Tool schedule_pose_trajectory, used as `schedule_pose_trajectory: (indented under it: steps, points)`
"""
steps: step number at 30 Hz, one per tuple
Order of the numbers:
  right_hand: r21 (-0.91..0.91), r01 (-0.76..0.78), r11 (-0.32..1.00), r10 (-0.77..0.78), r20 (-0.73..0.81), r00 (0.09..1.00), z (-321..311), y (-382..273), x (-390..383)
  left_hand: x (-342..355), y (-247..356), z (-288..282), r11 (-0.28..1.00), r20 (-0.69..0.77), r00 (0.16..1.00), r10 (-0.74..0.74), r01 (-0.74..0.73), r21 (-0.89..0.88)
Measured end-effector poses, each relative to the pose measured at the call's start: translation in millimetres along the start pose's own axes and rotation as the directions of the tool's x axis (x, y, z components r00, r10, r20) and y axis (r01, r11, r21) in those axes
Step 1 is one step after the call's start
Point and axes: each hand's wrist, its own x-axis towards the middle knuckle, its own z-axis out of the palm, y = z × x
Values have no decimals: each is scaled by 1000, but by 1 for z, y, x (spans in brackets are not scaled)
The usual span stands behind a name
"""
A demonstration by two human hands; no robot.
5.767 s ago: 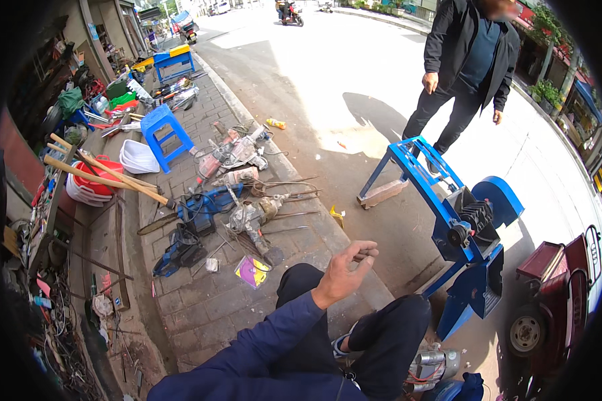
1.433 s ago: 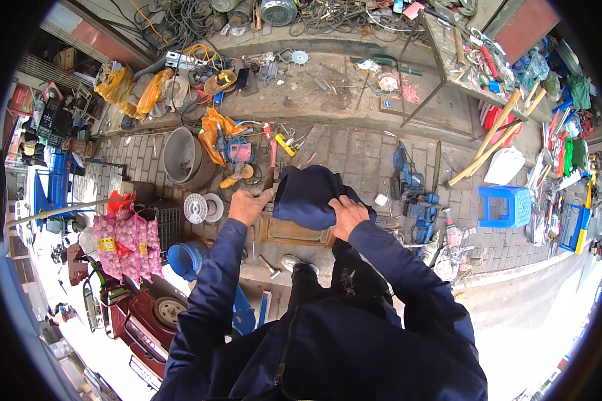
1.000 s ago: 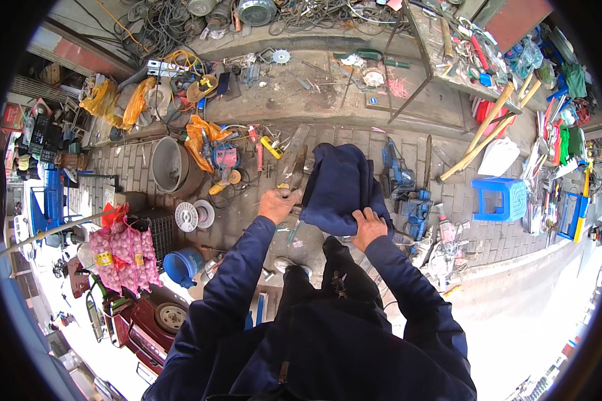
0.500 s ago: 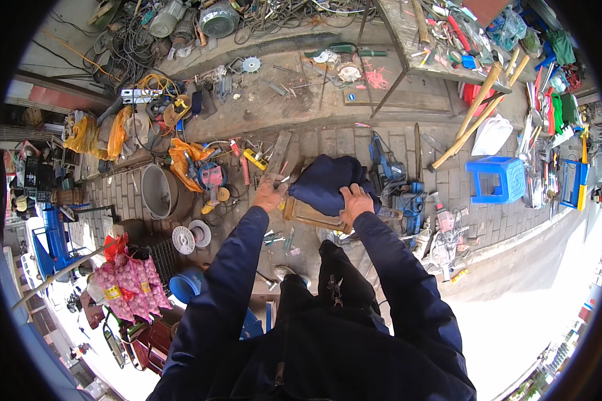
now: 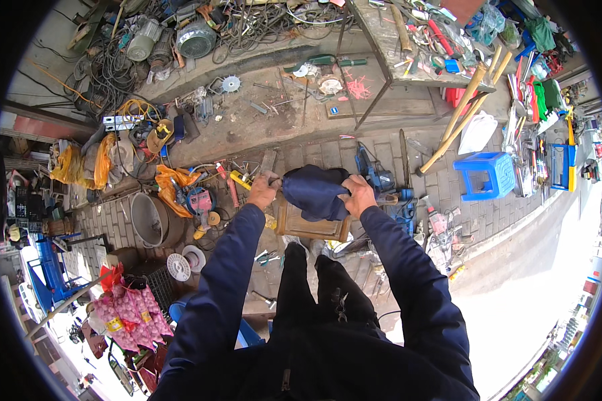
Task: The person adjusts a blue metal machine, then walks through a cluttered workshop to retrieve a long metal rod and a red power tool. They return to the machine and appear to prepare for further work.
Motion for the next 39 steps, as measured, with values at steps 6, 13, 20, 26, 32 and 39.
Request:
schedule_pose_trajectory:
  steps: [6,13,20,26,32,39]
  points:
    - [31,129,991,-125,-98,987,-83,-70,22,78,-13,15,999,89,996,-24,26,-18]
    - [-207,209,956,-206,34,978,-36,-71,9,175,-12,34,971,43,987,155,-160,180]
    - [-238,2,971,2,14,1000,86,14,9,232,3,38,987,67,996,58,-68,148]
    - [-198,32,980,-34,-9,999,115,50,26,293,-1,54,975,132,990,-58,28,221]
    - [-357,-82,931,149,165,975,143,75,45,317,-5,58,976,81,997,-13,-5,218]
    - [-101,-327,940,342,230,911,142,78,-26,311,-22,66,994,-36,998,59,-56,97]
